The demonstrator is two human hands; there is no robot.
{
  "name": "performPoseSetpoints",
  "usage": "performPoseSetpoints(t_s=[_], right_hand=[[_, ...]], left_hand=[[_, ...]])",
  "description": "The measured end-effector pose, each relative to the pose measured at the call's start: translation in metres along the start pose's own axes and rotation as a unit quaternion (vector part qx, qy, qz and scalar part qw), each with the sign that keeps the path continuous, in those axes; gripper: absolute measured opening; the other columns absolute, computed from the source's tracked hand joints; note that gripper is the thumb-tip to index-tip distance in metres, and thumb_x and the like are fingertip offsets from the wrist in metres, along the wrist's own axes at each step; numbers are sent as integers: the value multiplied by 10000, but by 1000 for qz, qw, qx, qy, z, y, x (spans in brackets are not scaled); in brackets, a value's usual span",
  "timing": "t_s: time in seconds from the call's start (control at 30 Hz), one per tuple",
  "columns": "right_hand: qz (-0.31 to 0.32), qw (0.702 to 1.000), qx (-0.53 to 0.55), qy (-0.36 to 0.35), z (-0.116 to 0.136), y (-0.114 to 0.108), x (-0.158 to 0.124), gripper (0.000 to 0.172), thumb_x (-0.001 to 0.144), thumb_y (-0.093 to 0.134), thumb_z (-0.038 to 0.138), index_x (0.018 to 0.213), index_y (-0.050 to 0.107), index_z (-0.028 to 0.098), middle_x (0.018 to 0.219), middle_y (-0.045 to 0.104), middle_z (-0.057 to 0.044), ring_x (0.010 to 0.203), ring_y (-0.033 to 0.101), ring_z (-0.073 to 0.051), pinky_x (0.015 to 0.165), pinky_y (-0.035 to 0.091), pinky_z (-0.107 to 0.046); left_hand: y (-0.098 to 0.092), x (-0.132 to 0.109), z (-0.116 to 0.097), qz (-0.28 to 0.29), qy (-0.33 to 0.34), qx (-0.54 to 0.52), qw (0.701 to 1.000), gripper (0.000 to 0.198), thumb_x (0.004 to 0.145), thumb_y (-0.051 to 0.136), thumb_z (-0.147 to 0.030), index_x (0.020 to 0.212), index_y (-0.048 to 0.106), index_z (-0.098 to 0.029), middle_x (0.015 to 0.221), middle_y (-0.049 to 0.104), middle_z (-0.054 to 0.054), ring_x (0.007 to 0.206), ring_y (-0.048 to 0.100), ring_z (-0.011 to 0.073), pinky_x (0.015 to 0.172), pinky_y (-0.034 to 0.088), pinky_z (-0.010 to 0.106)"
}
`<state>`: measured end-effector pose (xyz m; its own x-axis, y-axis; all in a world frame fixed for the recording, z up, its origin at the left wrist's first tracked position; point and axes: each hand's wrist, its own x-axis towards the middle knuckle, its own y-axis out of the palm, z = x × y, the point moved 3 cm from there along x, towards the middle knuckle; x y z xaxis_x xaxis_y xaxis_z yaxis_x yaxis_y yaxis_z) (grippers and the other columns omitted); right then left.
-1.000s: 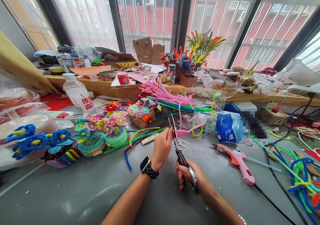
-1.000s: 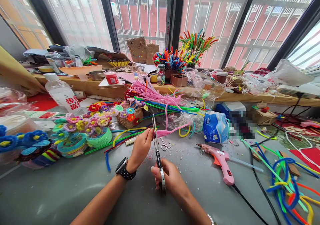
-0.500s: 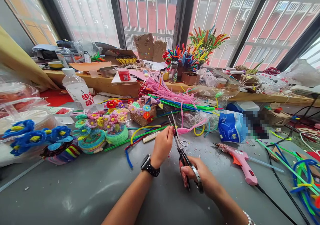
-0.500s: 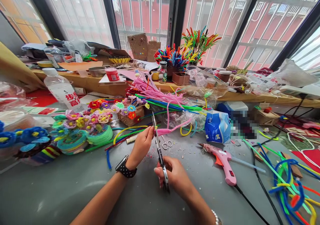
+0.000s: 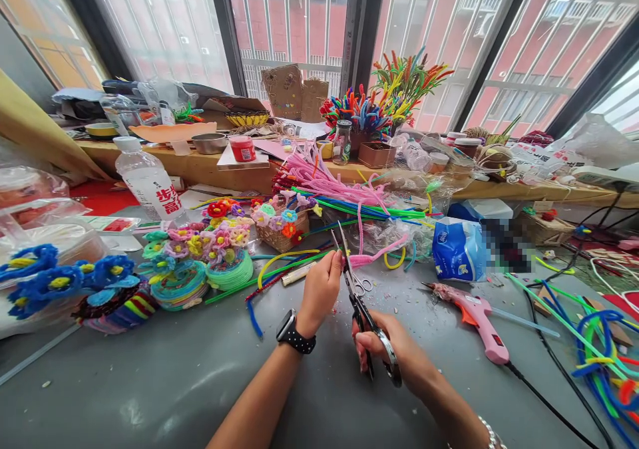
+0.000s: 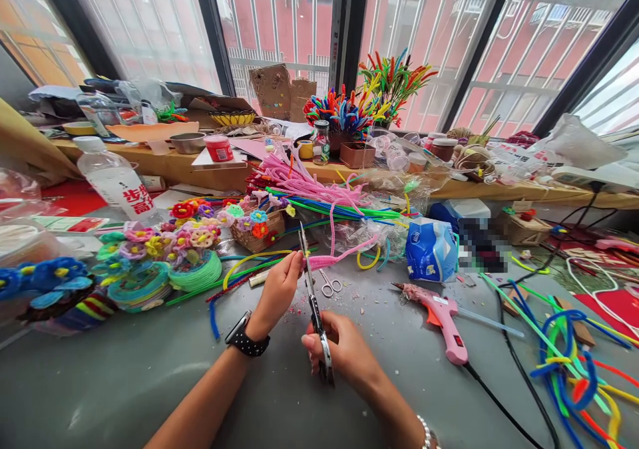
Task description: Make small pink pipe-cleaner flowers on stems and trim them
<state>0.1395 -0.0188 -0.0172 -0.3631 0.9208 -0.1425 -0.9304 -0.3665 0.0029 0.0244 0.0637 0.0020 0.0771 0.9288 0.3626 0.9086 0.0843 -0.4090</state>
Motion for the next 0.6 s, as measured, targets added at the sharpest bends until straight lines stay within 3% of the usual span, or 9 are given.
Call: performPoseSetpoints(t_s=[0.2, 0.3, 0.6], right_hand=[[10, 1000, -24, -7, 4, -7, -8, 405, 655, 528, 550, 726, 405, 172, 638, 366, 34, 563, 347, -90, 504, 311, -207], [34, 999, -23, -16, 4, -6, -11, 477, 626, 505, 627, 730, 393, 175, 636, 336, 36, 559, 312, -90, 501, 297, -210], [9, 999, -30, -30, -1, -3, -12, 498, 633, 492, 645, 751, 419, 167, 617, 339, 33, 538, 311, -84, 472, 286, -202]], left_hand=[[-8, 3, 3, 1, -20, -138, 990, 357, 810, 332, -440, 566, 350, -180, 519, 322, -46, 472, 285, 80, 454, 240, 216], [-8, 2, 3, 5, -30, -149, 988, 377, 800, 348, -457, 545, 334, -179, 507, 306, -47, 466, 263, 78, 446, 228, 217], [-11, 1, 5, 6, -61, -176, 983, 407, 780, 367, -496, 533, 341, -174, 504, 298, -40, 457, 255, 72, 423, 216, 218]])
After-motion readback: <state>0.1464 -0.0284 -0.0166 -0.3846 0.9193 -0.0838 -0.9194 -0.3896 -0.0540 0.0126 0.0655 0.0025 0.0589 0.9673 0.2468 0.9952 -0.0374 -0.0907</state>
